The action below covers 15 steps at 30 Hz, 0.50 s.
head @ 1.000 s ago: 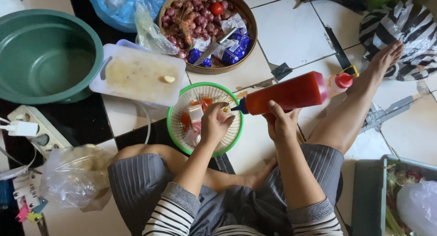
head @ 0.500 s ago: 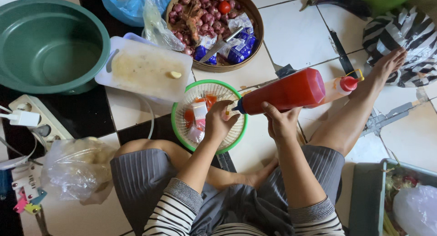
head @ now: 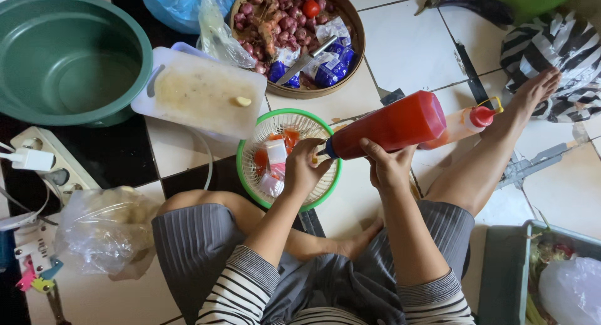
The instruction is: The person sits on the floor and repeatedly fills small plastic sachets with a red sauce from a squeeze bottle. They open each sachet, squeeze the sauce inside, and then place the filled sachet into a green basket.
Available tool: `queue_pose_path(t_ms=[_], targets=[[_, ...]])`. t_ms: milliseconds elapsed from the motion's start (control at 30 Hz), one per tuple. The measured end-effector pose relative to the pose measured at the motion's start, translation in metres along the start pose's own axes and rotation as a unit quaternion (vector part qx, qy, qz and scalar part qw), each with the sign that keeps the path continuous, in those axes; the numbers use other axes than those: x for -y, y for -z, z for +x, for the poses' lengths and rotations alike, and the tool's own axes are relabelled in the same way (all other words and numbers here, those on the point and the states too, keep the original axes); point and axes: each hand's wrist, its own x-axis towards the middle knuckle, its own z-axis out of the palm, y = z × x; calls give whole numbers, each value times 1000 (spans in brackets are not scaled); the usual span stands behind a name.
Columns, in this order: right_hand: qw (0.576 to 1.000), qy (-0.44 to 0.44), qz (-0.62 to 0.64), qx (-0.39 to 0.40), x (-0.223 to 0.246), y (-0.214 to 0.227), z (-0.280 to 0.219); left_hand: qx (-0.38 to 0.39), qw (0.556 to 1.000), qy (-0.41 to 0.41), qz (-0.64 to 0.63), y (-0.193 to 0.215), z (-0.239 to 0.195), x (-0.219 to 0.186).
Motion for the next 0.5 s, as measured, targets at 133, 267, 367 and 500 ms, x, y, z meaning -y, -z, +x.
queue_pose_path(t_ms=[133,267,367,500], targets=[[1000,-1,5,-2,0,-1,1,-6,1000,-4,1,1,2,-3],[1000,-3,16,-6,-3,4,2,-7,1000,-7,0,0,1,-1],[999,-13,11,-29,0,0,2,-10,1000,5,-22,1,1,-1],[999,-14,13,-39,2,-4,1,-11,999,12,-28,-2,-2,3]])
